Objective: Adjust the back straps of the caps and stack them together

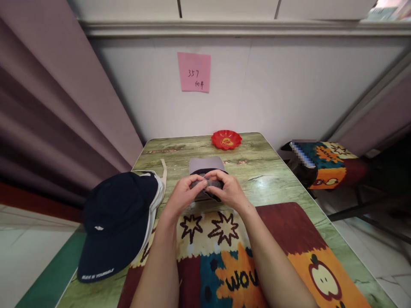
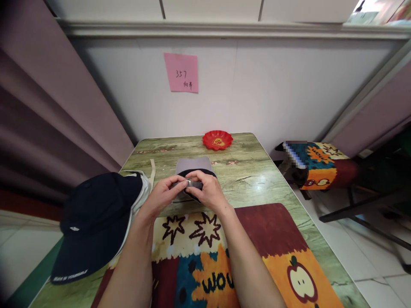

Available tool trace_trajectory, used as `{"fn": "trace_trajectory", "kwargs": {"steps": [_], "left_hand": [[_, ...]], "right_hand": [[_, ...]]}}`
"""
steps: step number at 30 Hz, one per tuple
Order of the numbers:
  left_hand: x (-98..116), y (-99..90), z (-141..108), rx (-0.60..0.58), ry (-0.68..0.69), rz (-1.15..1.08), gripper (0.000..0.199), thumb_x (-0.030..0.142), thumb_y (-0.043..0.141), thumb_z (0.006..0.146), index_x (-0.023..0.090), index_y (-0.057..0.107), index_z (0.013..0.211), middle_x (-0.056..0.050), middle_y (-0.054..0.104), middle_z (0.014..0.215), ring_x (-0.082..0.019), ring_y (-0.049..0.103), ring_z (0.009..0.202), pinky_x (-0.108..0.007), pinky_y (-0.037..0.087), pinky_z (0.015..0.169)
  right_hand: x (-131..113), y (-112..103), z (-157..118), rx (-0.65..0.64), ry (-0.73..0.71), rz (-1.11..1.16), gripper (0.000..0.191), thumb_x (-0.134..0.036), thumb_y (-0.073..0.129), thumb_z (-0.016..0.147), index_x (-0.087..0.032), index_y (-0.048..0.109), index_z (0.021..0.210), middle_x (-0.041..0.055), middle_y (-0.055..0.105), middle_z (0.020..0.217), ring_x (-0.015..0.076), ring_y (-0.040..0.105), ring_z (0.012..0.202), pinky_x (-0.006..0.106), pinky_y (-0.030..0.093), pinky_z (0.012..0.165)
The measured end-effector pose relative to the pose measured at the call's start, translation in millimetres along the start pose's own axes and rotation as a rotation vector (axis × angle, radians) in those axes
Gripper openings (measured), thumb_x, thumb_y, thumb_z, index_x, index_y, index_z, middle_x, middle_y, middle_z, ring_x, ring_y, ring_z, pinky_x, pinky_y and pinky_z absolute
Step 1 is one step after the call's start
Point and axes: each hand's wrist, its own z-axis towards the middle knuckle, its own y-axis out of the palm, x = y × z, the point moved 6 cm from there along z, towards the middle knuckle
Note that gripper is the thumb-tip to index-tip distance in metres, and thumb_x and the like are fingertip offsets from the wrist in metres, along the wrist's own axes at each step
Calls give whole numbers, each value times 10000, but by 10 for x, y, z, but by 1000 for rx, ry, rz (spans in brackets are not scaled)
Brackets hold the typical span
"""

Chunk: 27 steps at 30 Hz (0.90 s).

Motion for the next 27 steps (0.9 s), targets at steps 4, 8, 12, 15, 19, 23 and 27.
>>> {"fn": "trace_trajectory", "kwargs": {"steps": [4,8,12,15,19,23,27], "left_hand": [[-47,-65,9,-2,21,39,244,408,659,813,178,709,752,-14,666,736,-159,578,694,-245,453,645],[-114,-113,8,-18,5,45,224,388,675,795,176,701,726,-21,664,730,-173,582,716,-273,465,702],[-127,-125,8,-9,23,77,208,367,677,789,181,692,697,-14,650,723,-168,577,715,-269,456,709],[-97,-109,12,-3,53,100,214,377,672,798,186,700,704,-23,668,743,-179,596,741,-275,460,725],[-96,-238,4,125,83,146,259,433,621,847,201,736,863,-48,700,872,-182,609,760,-270,463,707],[-287,-636,-68,490,-5,409,267,420,583,865,195,709,938,-45,676,891,-151,540,602,-287,445,646],[-517,-614,-15,322,-21,721,337,199,593,804,207,668,1132,-102,662,1155,-238,652,846,-362,495,806]], "right_hand": [[90,-23,-6,-95,41,-55,210,-297,715,814,-229,733,1011,19,754,937,187,680,852,293,483,788],[116,-53,-5,-105,21,-83,126,-297,655,864,-229,752,904,13,761,906,183,682,844,282,469,767],[77,-34,-2,-92,-11,-131,134,-274,629,878,-219,742,833,1,752,853,163,669,789,266,452,719],[62,-53,-6,-68,-16,-141,145,-292,631,875,-222,745,821,6,751,841,170,669,781,275,462,715],[134,-198,-15,-48,-9,-45,214,-338,587,914,-246,744,1026,35,749,1037,203,677,965,328,499,862],[374,-586,-51,196,10,-70,298,-305,475,961,-243,694,1154,63,705,1186,223,632,1131,402,473,994],[668,-757,-133,221,78,-382,425,-144,537,841,-270,663,1226,73,659,1262,280,564,1239,484,421,1057]]}}
